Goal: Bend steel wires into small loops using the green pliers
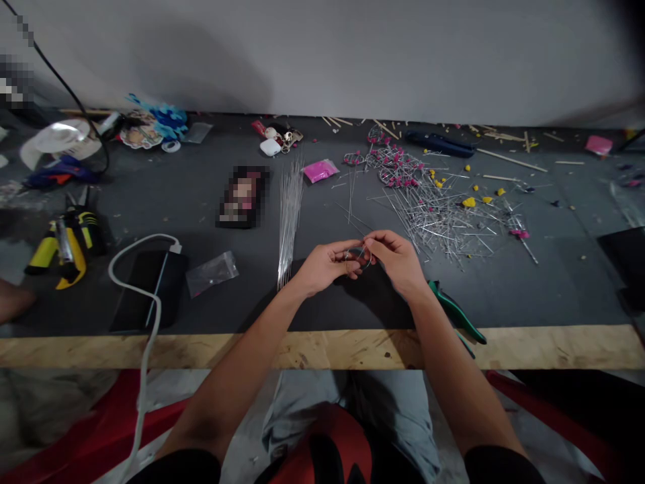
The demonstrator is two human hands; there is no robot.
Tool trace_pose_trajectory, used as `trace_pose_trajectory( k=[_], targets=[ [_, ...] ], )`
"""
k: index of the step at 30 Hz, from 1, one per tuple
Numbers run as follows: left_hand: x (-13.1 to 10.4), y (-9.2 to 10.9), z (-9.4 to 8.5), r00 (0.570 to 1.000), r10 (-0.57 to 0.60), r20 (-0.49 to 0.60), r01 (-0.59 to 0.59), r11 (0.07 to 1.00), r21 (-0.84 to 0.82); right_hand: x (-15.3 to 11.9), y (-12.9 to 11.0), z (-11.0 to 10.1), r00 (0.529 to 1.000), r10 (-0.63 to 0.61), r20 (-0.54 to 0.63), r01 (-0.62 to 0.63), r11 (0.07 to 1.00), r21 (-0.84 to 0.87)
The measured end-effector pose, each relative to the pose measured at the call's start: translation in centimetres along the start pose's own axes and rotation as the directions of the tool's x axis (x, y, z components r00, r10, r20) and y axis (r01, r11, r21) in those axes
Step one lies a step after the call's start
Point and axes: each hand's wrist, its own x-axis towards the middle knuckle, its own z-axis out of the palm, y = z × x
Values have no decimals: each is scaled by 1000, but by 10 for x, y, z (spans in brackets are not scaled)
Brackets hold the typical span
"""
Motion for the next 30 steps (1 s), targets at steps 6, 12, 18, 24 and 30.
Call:
trace_pose_trajectory(
  k=[6, 12, 18, 24, 30],
  targets=[
    [-1, 2, 3, 1000, -3, -16, 2, 999, -32, 1, 2, 1, 999, 30, -14, -28, 995, 97],
    [-3, 7, 6, 1000, 5, -15, -5, 999, -41, 3, 4, 0, 998, 50, -39, -44, 989, 141],
    [-1, 4, 4, 999, 32, 6, -32, 999, -43, 4, 3, 0, 996, 80, -35, -74, 985, 158],
    [-2, 2, 4, 998, 61, 2, -61, 998, -7, 3, 1, 0, 985, 169, 29, -170, 939, 300],
    [0, -2, 3, 995, 100, -3, -99, 994, 37, 5, 4, 0, 963, 247, 105, -269, 897, 352]
  ],
)
